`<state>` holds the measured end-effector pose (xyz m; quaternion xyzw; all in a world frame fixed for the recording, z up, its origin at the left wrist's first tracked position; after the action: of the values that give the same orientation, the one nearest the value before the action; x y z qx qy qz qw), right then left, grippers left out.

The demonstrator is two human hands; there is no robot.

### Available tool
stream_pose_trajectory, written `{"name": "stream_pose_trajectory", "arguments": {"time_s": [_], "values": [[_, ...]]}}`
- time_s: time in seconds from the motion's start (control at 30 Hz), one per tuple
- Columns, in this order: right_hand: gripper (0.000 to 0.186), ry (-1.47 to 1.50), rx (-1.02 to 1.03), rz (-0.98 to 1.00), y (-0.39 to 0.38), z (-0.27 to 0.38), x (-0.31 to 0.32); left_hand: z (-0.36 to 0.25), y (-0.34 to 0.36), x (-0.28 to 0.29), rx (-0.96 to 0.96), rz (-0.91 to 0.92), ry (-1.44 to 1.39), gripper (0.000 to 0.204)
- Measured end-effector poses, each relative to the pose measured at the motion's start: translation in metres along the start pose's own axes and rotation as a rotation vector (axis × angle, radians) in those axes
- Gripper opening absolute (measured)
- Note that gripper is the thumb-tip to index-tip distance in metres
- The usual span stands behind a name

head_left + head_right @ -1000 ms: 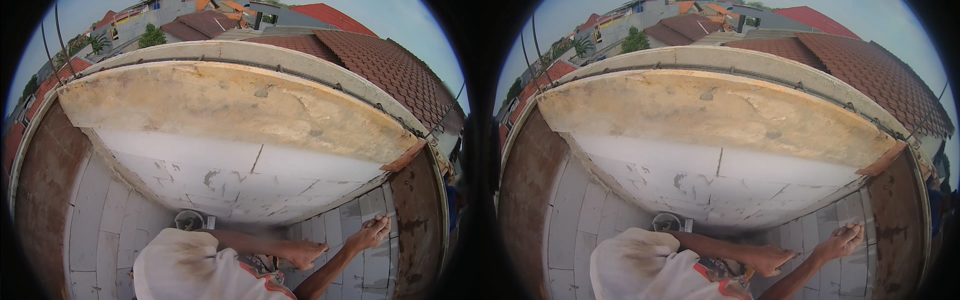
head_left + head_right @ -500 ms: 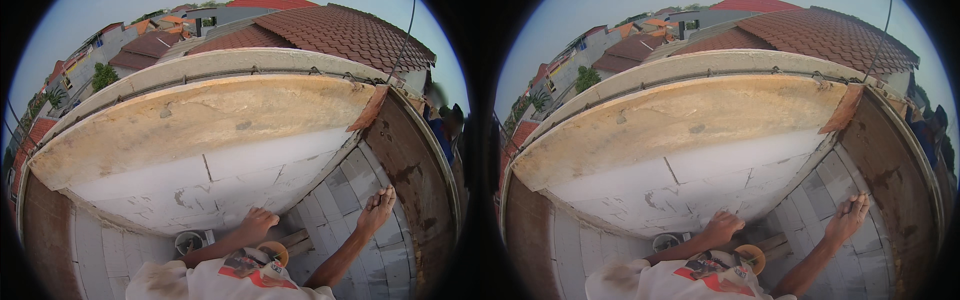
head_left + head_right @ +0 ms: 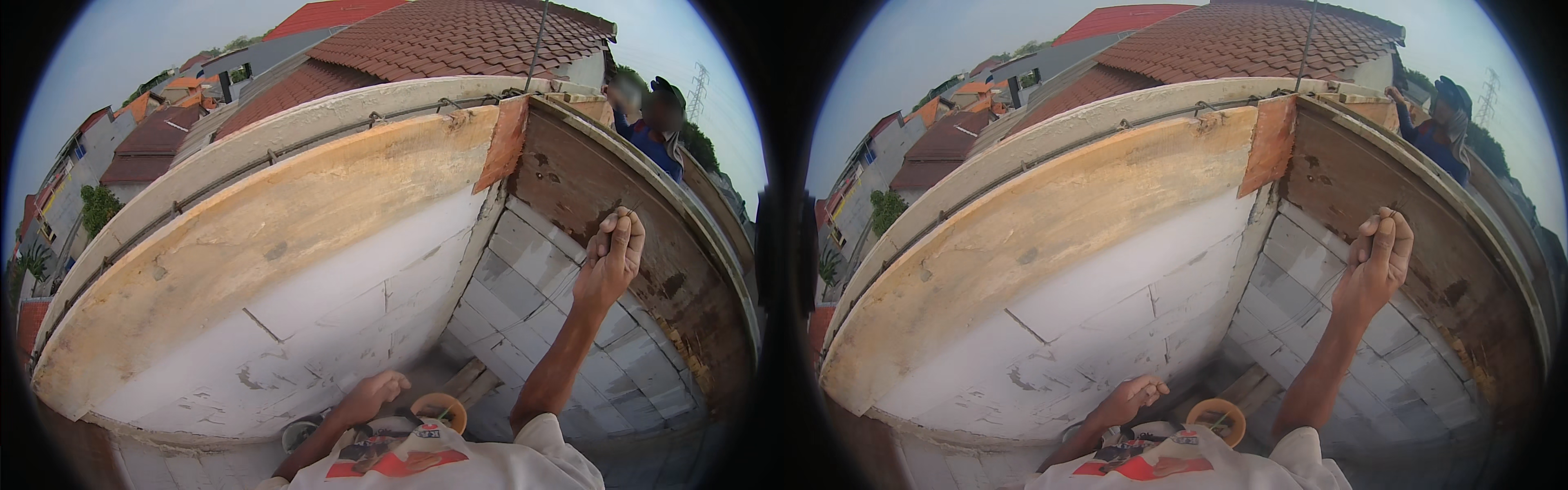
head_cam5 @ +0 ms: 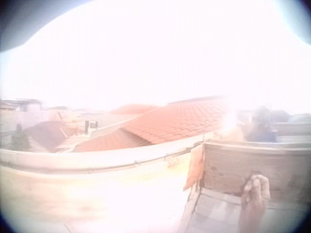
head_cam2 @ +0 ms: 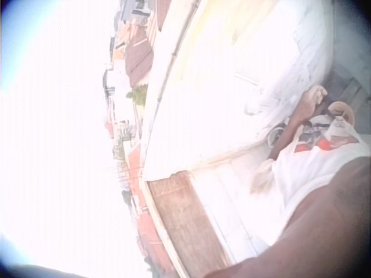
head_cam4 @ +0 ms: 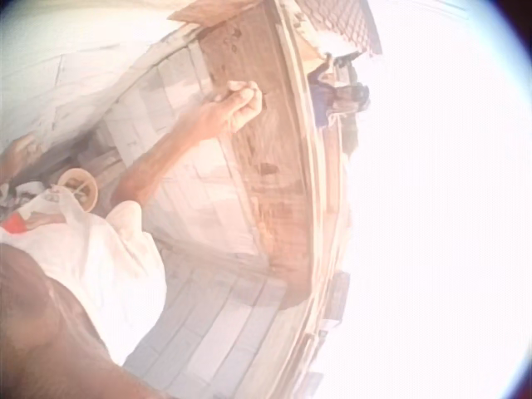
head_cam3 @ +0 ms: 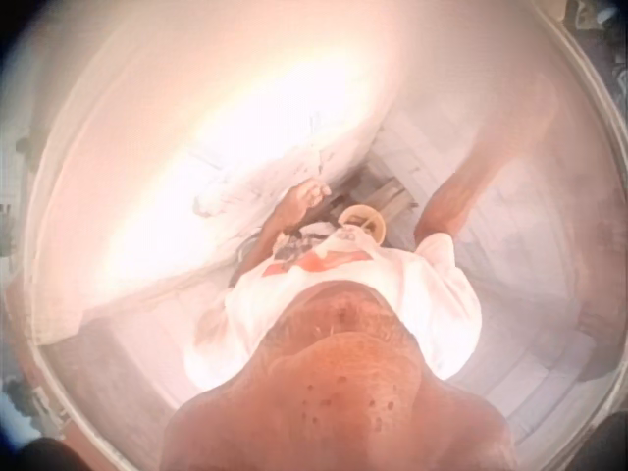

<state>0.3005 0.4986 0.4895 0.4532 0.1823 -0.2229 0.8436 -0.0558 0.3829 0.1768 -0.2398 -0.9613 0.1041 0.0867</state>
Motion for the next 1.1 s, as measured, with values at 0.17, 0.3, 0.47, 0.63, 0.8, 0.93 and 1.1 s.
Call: {"name": "stream_pose_trajectory", "arguments": {"time_s": [0.17, 0.3, 0.47, 0.63, 0.8, 0.93, 1.1], "values": [[0.016, -0.068, 0.125, -0.004, 0.015, 0.021, -0.017, -0.041, -0.009, -0.001, -0.217, -0.125, 0.397, 0.036], [0.014, -0.012, 0.035, 0.014, -0.025, -0.002, -0.034, -0.087, -0.020, -0.007, -0.501, -0.633, 0.845, 0.069], [0.015, 0.110, -0.345, 0.006, -0.080, -0.043, -0.042, -0.113, -0.017, -0.013, -0.666, -0.891, 1.060, 0.084], [0.014, 0.167, -0.441, -0.012, -0.084, -0.050, -0.025, -0.078, 0.012, 0.000, -0.411, -0.515, 0.831, 0.044], [0.014, 0.112, -0.397, -0.029, -0.077, -0.047, 0.004, -0.061, -0.004, -0.011, -0.483, -0.390, 0.680, 0.012], [0.013, 0.047, -0.413, -0.045, -0.081, -0.053, 0.021, -0.048, -0.008, -0.014, -0.393, -0.335, 0.598, 0.013], [0.014, 0.011, -0.417, -0.019, -0.087, -0.060, 0.026, -0.031, -0.004, -0.010, -0.283, -0.310, 0.522, 0.021]]}}
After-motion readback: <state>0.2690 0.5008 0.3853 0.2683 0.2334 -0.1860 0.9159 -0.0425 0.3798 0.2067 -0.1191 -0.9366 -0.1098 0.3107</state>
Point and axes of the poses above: each hand's wrist, its own y-axis towards the middle knuckle, its own x-axis out of the back of the hand, z = x × y, the point moved 8 cm from there along y, towards the middle knuckle, and after that the axes turned 3 degrees about y, right-handed, at the moved point
